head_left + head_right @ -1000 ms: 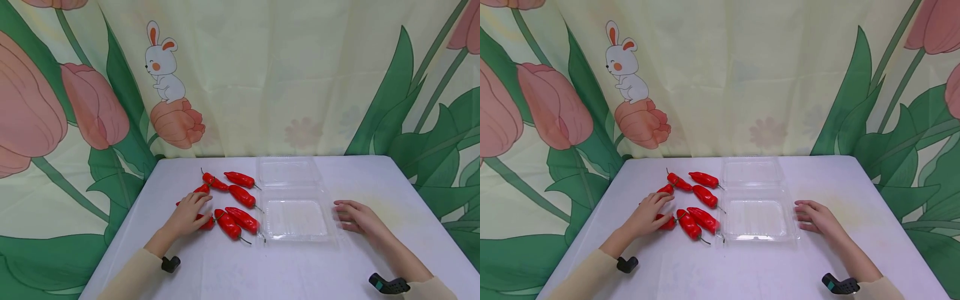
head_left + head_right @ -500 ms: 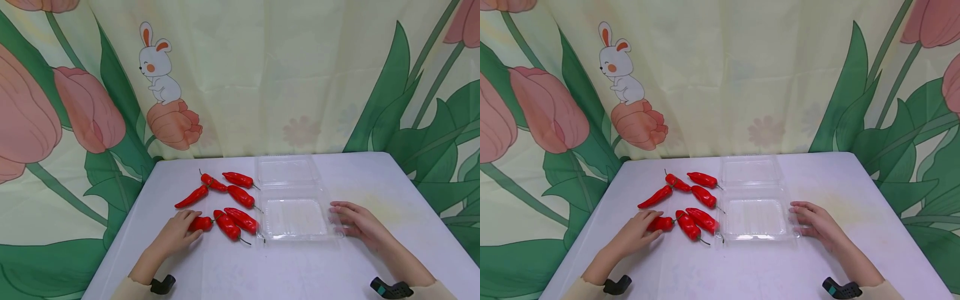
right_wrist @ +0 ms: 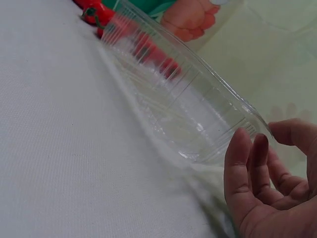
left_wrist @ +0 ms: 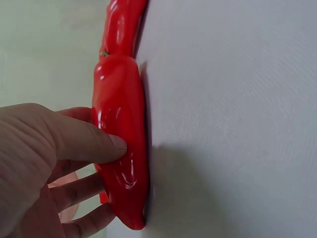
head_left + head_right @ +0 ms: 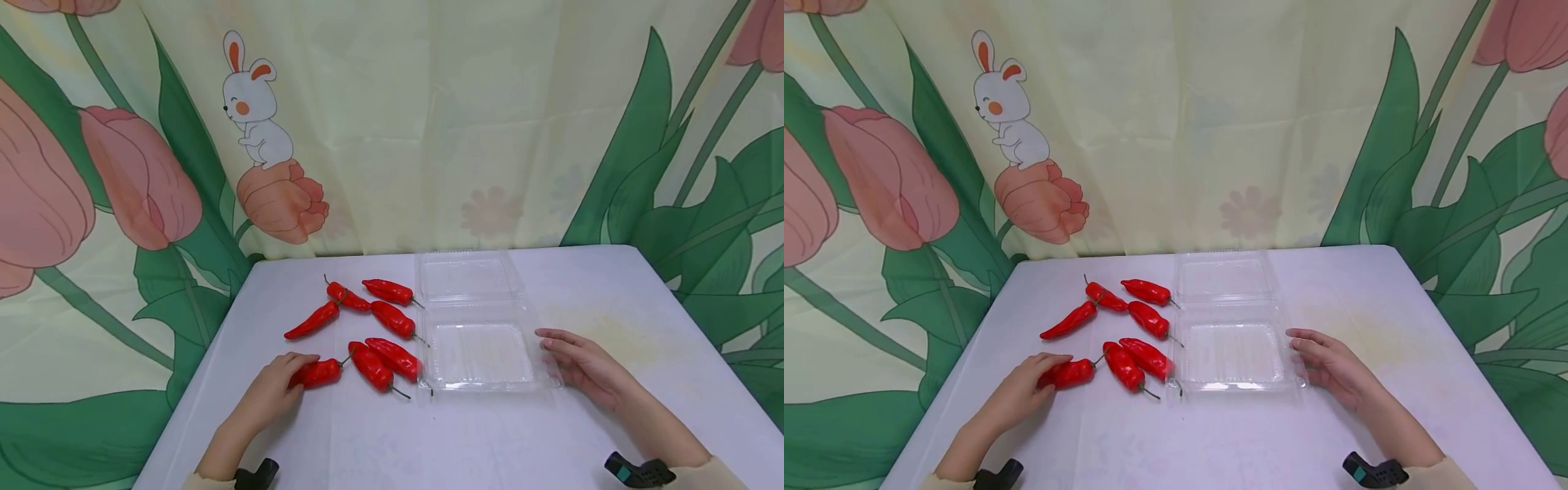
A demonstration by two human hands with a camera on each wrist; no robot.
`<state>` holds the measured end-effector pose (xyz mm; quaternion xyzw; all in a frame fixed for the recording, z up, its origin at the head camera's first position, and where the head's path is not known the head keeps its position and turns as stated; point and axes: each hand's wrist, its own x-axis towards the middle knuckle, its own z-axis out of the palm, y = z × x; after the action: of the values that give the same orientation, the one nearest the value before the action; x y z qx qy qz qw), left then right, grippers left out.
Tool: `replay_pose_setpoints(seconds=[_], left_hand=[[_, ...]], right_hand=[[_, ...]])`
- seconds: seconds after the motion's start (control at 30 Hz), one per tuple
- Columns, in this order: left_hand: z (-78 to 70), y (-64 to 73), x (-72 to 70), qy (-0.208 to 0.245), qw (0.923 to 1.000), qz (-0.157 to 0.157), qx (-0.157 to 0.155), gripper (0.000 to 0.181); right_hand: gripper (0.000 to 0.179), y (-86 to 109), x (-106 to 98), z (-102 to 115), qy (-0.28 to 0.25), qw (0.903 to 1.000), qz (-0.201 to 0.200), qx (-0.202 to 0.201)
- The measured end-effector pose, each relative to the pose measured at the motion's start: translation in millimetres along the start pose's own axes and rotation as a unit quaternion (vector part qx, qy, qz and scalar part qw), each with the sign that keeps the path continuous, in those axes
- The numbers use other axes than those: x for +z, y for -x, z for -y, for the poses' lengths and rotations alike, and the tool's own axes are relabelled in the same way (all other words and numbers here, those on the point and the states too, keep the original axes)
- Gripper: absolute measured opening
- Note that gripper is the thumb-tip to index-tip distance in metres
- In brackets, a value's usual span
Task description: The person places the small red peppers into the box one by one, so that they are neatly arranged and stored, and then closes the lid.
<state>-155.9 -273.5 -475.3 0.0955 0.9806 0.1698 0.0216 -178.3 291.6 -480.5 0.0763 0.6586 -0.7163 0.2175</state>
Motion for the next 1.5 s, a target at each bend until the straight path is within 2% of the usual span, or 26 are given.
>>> replay_pose_setpoints(seconds=[0.1, 0.3, 0.6, 0.77, 0.93, 1.17, 1.5], left_hand=[[0.8, 2.0, -0.4, 0.024, 0.9996, 0.0, -0.016, 0.059], [2.4, 8.3, -3.6, 0.059, 0.9974, 0.0, -0.042, 0.057], [-0.9, 5.3, -10.0, 0.073, 0.9962, 0.006, -0.045, 0.055], [-4.1, 2.8, -14.2, 0.065, 0.9966, 0.01, -0.049, 0.054], [-9.4, 0.4, -19.5, 0.064, 0.997, 0.008, -0.043, 0.053], [-18.6, -6.8, -24.9, 0.078, 0.9964, 0.009, -0.033, 0.056], [-37.3, -15.5, -32.4, 0.114, 0.9933, -0.007, 0.016, 0.057]], right_hand=[[0.016, 1.3, 0.7, 0.0, -0.031, 0.9995, 0.009, 0.001], [0.015, 1.2, 1.7, -1.7, -0.077, 0.9967, 0.024, 0.01], [0.015, 3.3, 1.2, -1.8, -0.077, 0.9968, 0.014, 0.013], [0.016, 3.5, 0.7, 0.1, -0.057, 0.9983, 0.015, 0.004], [0.017, 2.9, 1.7, 3.0, -0.036, 0.9992, 0.017, 0.0], [0.017, 2.4, 2.4, 1.9, -0.034, 0.9993, 0.015, 0.002], [0.017, 3.3, 1.9, 2.1, -0.043, 0.9989, 0.018, 0.002]])
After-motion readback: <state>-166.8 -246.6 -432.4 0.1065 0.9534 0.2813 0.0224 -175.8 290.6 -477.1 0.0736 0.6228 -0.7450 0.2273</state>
